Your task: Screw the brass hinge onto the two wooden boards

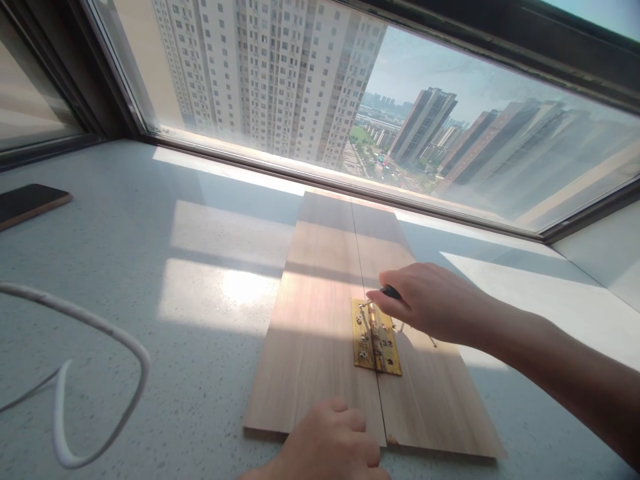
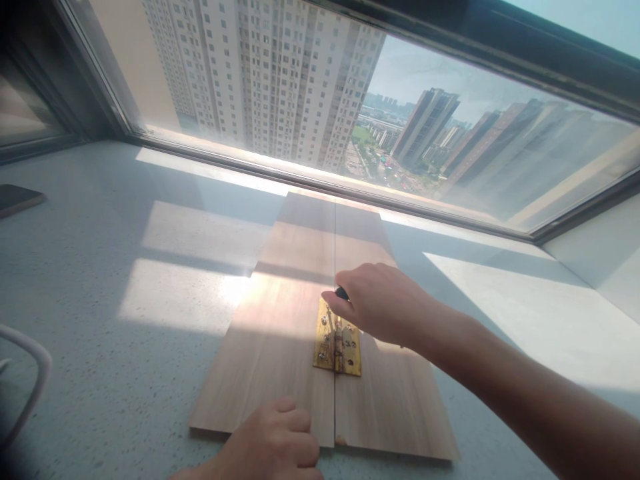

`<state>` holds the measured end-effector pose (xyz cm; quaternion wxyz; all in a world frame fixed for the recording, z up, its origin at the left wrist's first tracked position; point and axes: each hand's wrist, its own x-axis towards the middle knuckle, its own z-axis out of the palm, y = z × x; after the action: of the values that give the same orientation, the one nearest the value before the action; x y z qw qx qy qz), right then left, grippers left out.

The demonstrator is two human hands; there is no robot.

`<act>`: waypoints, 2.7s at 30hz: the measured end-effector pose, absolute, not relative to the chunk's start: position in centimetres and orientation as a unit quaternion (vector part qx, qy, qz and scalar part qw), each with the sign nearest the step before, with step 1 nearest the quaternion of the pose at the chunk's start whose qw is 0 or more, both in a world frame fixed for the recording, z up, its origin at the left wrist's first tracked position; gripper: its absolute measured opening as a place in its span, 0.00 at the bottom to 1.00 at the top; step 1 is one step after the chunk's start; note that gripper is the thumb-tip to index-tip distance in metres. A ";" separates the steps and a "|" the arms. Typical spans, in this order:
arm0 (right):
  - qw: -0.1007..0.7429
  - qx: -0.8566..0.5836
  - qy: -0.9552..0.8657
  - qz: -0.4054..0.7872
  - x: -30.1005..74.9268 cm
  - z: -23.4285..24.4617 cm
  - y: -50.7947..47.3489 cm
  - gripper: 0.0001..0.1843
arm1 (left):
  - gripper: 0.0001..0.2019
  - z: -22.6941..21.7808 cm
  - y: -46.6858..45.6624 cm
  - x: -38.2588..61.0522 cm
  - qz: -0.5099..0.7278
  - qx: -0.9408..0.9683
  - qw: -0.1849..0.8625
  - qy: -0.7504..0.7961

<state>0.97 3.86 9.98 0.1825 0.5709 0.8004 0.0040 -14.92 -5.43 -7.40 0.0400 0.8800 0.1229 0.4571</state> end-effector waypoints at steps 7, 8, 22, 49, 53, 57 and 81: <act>0.206 0.494 0.844 0.011 2.1 11.4 3.8 0.08 | 0.25 -7.3 -5.4 -15.0 0.456 0.880 0.051 0.123; 0.210 0.503 0.838 0.015 1.8 11.4 3.6 0.08 | 0.25 -7.3 -5.4 -15.0 0.458 0.879 0.052 0.123; 0.143 0.511 0.846 -0.050 0.5 11.1 3.5 0.09 | 0.25 -7.3 -5.5 -15.0 0.447 0.886 0.045 0.115; 0.191 0.566 0.801 0.032 0.5 10.6 2.7 0.18 | 0.24 -7.3 -5.5 -15.1 0.452 0.884 0.045 0.115; 0.185 0.558 0.809 0.017 0.3 10.4 2.8 0.08 | 0.23 -7.2 -5.4 -15.1 0.455 0.882 0.050 0.112; 0.174 0.558 0.811 0.026 0.5 10.5 2.9 0.08 | 0.24 -7.4 -5.5 -15.2 0.434 0.893 0.044 0.109; 0.165 0.563 0.810 0.004 0.7 10.7 2.7 0.06 | 0.22 -6.9 -5.4 -15.1 0.460 0.879 0.056 0.112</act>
<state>0.72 2.73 10.69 0.1654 0.5631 0.8096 0.0040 -15.15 -5.41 -6.87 0.0563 0.8789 0.1121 0.4601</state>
